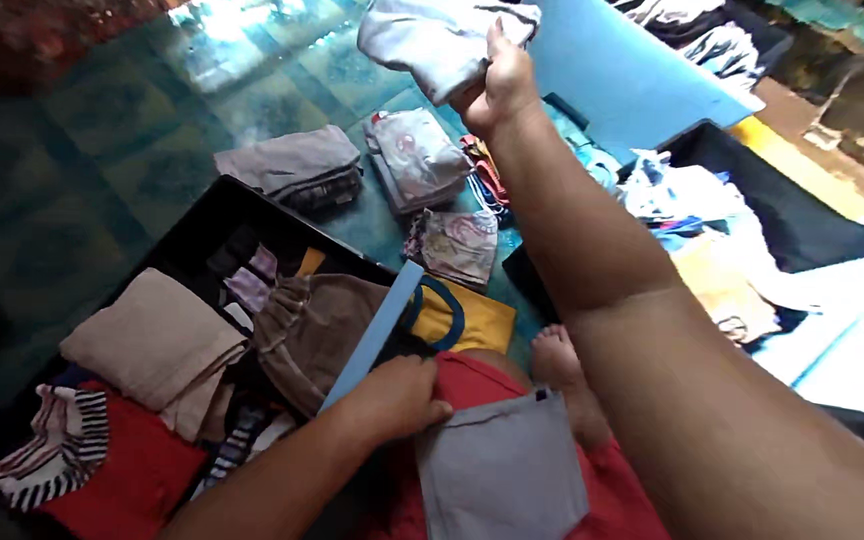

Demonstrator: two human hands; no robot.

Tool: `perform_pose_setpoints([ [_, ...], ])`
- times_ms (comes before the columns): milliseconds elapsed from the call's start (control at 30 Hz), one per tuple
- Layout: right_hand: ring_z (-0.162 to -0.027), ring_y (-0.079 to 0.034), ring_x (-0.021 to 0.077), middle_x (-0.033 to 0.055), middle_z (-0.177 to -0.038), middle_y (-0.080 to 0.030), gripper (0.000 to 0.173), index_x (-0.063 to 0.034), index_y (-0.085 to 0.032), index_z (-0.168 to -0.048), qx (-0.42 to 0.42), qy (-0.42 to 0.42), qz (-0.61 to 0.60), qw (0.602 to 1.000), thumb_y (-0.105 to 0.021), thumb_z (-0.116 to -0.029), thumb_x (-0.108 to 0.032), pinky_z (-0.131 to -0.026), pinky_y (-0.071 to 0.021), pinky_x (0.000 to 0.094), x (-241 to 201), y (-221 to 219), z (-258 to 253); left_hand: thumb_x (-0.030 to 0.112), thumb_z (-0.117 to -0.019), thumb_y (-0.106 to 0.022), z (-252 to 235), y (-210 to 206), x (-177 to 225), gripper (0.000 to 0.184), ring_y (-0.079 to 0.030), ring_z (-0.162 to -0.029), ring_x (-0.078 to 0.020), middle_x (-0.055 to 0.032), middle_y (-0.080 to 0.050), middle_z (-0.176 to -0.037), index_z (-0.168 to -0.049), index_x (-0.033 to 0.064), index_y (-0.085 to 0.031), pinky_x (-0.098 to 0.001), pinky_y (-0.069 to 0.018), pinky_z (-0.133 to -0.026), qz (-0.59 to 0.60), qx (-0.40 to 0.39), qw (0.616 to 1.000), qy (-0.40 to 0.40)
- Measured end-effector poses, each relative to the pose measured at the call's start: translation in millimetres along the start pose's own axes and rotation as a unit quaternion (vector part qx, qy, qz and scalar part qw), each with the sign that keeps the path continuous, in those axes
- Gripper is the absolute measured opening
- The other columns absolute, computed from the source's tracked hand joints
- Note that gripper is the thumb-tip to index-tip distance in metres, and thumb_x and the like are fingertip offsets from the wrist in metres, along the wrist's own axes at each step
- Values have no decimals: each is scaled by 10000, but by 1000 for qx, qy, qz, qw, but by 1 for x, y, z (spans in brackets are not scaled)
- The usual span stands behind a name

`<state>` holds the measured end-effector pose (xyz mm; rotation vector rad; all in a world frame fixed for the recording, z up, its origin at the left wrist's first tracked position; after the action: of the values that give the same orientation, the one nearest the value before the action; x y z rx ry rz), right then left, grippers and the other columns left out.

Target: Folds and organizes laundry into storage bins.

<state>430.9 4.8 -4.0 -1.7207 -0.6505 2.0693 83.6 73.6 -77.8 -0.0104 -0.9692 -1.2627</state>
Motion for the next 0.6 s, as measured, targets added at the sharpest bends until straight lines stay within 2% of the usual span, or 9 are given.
perform_pose_setpoints([
  [67,-1145,-652,320,196,-1354,-571,519,-85,-331,-1522,68,-21,5,997,-309,-1129,-423,-903,-596,517,49,23,-20,442,-1023,-598,1,2,1,573,-571,-1269,-379,-231,-597,-1329,-1388,2,-559,-543,-467,-1065,20,-17,1000,-4],
  [133,-1264,-588,317,193,-1464,-505,539,-86,-327,-1549,137,-69,58,986,-354,-1122,-414,-980,-559,517,103,60,-23,445,-1028,-589,1,4,3,574,-563,-1279,-371,-225,-589,-1340,-1394,4,-548,-530,-460,-1074,45,-23,999,-9],
  [167,-1293,-564,345,205,-1507,-457,547,-93,-308,-1558,164,-99,77,979,-382,-1117,-407,-976,-557,541,125,78,-20,446,-1029,-587,0,5,4,578,-560,-1285,-367,-222,-587,-1346,-1403,6,-542,-522,-457,-1080,56,-23,998,-11],
  [233,-1251,-591,374,231,-1499,-445,533,-86,-303,-1551,192,-114,79,972,-420,-1114,-367,-911,-589,556,149,96,-14,450,-1027,-589,0,5,5,583,-567,-1272,-359,-217,-593,-1335,-1407,11,-542,-511,-464,-1072,71,-19,997,-16],
  [300,-1211,-613,356,232,-1460,-475,494,-68,-319,-1536,178,-99,69,977,-425,-1118,-310,-886,-601,534,153,99,-13,453,-1026,-589,1,5,4,583,-571,-1259,-360,-215,-597,-1319,-1407,15,-541,-507,-473,-1058,78,-18,997,-22],
  [367,-1223,-607,317,201,-1447,-497,465,-67,-337,-1527,160,-92,63,981,-427,-1119,-270,-918,-588,500,145,96,-12,454,-1026,-589,1,5,3,580,-571,-1260,-362,-214,-598,-1317,-1407,19,-543,-508,-477,-1053,73,-19,997,-26],
  [433,-1183,-633,321,203,-1402,-535,442,-60,-362,-1506,156,-88,71,981,-453,-1109,-234,-894,-602,503,135,95,-11,455,-1024,-590,1,6,3,584,-570,-1261,-363,-215,-597,-1322,-1409,18,-544,-512,-477,-1054,70,-19,997,-32],
  [500,-1137,-649,327,208,-1369,-554,464,-55,-373,-1493,168,-101,116,974,-508,-1088,-239,-847,-609,499,133,99,-8,456,-1025,-589,2,6,3,586,-565,-1274,-360,-214,-595,-1334,-1412,18,-541,-514,-469,-1066,69,-19,997,-35],
  [600,-1132,-658,340,220,-1339,-580,582,-23,-408,-1468,225,-90,177,954,-645,-1021,-311,-854,-615,506,132,106,5,468,-1025,-584,3,8,3,593,-557,-1283,-350,-205,-585,-1350,-1421,29,-531,-506,-464,-1070,68,-24,997,-35],
])
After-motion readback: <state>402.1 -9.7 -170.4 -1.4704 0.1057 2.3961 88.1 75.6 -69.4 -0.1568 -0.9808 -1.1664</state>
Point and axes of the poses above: each hand's wrist, its own z-axis away from the middle knuckle, its own y-axis out of the back of the hand, x = y × z, the point moved 4 cm from there along -z, towards the middle knuckle
